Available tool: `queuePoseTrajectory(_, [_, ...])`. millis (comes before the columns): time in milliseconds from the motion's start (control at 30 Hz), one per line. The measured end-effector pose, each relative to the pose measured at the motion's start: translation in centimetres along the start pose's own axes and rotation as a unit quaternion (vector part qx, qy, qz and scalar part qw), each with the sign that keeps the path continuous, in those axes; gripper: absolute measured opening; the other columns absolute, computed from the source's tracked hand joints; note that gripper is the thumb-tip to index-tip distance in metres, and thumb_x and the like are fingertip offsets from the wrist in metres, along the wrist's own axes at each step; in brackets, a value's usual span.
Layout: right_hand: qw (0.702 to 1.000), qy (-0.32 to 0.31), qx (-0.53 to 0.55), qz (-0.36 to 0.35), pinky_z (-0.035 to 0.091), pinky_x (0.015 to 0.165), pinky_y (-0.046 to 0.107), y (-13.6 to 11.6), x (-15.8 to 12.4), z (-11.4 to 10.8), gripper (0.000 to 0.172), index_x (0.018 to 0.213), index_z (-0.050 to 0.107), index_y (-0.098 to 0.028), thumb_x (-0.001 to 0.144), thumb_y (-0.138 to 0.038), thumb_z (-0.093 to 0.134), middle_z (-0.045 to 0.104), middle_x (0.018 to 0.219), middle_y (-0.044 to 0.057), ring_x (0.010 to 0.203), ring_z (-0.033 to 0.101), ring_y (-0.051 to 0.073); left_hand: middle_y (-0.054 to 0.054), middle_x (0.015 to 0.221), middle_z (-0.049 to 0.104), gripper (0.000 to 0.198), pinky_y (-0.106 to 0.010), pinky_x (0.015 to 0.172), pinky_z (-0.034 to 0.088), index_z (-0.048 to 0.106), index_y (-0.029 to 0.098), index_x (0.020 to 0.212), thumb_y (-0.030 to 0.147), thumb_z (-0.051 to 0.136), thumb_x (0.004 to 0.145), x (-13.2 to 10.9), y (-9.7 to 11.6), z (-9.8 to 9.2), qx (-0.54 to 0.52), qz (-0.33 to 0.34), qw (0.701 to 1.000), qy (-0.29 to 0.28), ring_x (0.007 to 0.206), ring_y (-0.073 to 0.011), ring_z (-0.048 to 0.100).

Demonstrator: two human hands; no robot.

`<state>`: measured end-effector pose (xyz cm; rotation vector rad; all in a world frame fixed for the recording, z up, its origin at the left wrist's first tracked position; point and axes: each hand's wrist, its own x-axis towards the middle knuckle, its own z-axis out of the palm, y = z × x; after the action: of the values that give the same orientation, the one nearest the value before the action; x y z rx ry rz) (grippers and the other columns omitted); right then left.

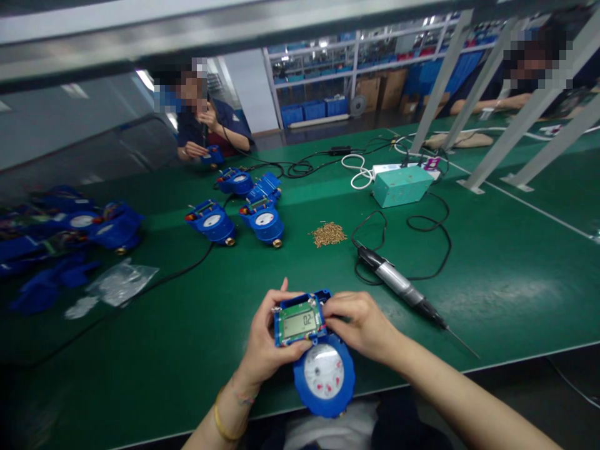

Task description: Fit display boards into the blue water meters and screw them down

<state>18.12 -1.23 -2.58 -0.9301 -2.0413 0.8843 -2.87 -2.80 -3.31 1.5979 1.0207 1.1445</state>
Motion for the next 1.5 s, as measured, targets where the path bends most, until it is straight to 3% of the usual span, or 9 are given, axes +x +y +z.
queuePoseTrajectory(167, [0.999,-0.025,-0.026,-0.011,0.044,0.066,0.028,-0.7,-0.2,-0.5,0.01,0.075,0.065,-0.019,0.084,-0.023,0.067,0.067,0.073,0.005,0.07,0.06,0.018,-0.003,0.103,0.073,0.055,-0.055,0.125,0.009,0.062,0.021,0.108,0.033,0.086,0.06,0.1,0.1,0.1,0.01,-0.002,1.0,-0.006,0.101,-0.0266,0.069])
queuePoseTrajectory(433, [0.996,0.022,-0.035,0.075,0.037,0.06,0.023,-2.1,-0.4,0.8,0.013,0.072,0.063,-0.018,0.08,-0.011,0.071,0.058,0.071,-0.002,0.064,0.051,0.012,-0.002,0.094,0.07,0.052,-0.05,0.121,0.021,0.058,0.022,0.098,0.042,0.085,0.059,0.4,0.1,0.1,-0.042,-0.064,0.996,0.044,0.106,-0.0271,0.064])
queuePoseTrajectory(600, [0.994,-0.01,-0.025,0.108,0.039,0.063,0.024,-2.5,0.0,0.2,0.01,0.076,0.066,-0.018,0.079,-0.012,0.073,0.064,0.074,-0.001,0.067,0.056,0.014,-0.002,0.095,0.067,0.051,-0.035,0.092,0.048,0.056,0.021,0.098,0.041,0.083,0.06,0.8,0.7,0.1,-0.043,-0.095,0.994,0.042,0.092,-0.0225,0.065])
queuePoseTrajectory(800, [0.987,-0.091,0.045,0.121,0.047,0.076,0.026,-2.9,0.5,-1.7,0.023,0.094,0.072,-0.02,0.073,-0.023,0.083,0.072,0.091,0.001,0.085,0.064,0.019,0.0,0.089,0.066,0.051,-0.027,0.072,0.05,0.054,0.021,0.099,0.038,0.083,0.06,0.9,1.1,0.3,-0.073,-0.106,0.991,0.047,0.082,-0.0187,0.064])
queuePoseTrajectory(933, [0.983,-0.014,0.061,0.171,0.044,0.072,0.028,-3.0,0.1,-0.1,0.023,0.085,0.071,-0.018,0.075,-0.036,0.082,0.068,0.084,0.001,0.081,0.06,0.019,0.0,0.089,0.066,0.05,-0.026,0.072,0.05,0.054,0.02,0.098,0.038,0.083,0.061,0.9,1.0,0.5,-0.076,-0.1,0.991,0.053,0.081,-0.018,0.064])
queuePoseTrajectory(1067, [0.983,0.084,-0.008,0.166,0.04,0.07,0.029,-2.4,-0.3,2.3,0.02,0.08,0.067,-0.018,0.076,-0.032,0.08,0.063,0.079,0.001,0.078,0.055,0.02,0.0,0.088,0.066,0.049,-0.027,0.072,0.05,0.055,0.02,0.099,0.038,0.083,0.062,0.8,1.0,0.7,-0.068,-0.094,0.992,0.055,0.081,-0.0182,0.064])
queuePoseTrajectory(1200, [0.984,0.102,-0.014,0.148,0.037,0.068,0.028,-1.9,-0.3,2.9,0.007,0.075,0.064,-0.018,0.078,-0.017,0.07,0.059,0.076,0.001,0.075,0.052,0.019,-0.001,0.093,0.066,0.048,-0.031,0.082,0.051,0.056,0.021,0.099,0.037,0.082,0.063,0.6,0.9,0.7,-0.039,-0.077,0.995,0.054,0.09,-0.021,0.065])
queuePoseTrajectory(1367, [0.986,0.109,-0.008,0.122,0.034,0.061,0.025,-1.4,-0.2,2.7,0.016,0.063,0.057,-0.018,0.073,-0.005,0.058,0.053,0.067,0.0,0.068,0.049,0.015,-0.003,0.097,0.07,0.047,-0.046,0.114,0.036,0.058,0.021,0.1,0.035,0.082,0.063,0.2,0.5,0.9,0.021,-0.04,0.997,0.056,0.112,-0.0277,0.064])
queuePoseTrajectory(1500, [0.988,0.131,-0.023,0.084,0.033,0.058,0.024,-0.9,-0.1,3.5,0.021,0.059,0.054,-0.018,0.069,0.0,0.053,0.054,0.063,-0.001,0.064,0.049,0.013,-0.006,0.107,0.074,0.047,-0.053,0.119,0.032,0.061,0.022,0.107,0.033,0.08,0.065,-0.5,-0.1,0.6,0.071,-0.004,0.996,0.049,0.121,-0.0311,0.063])
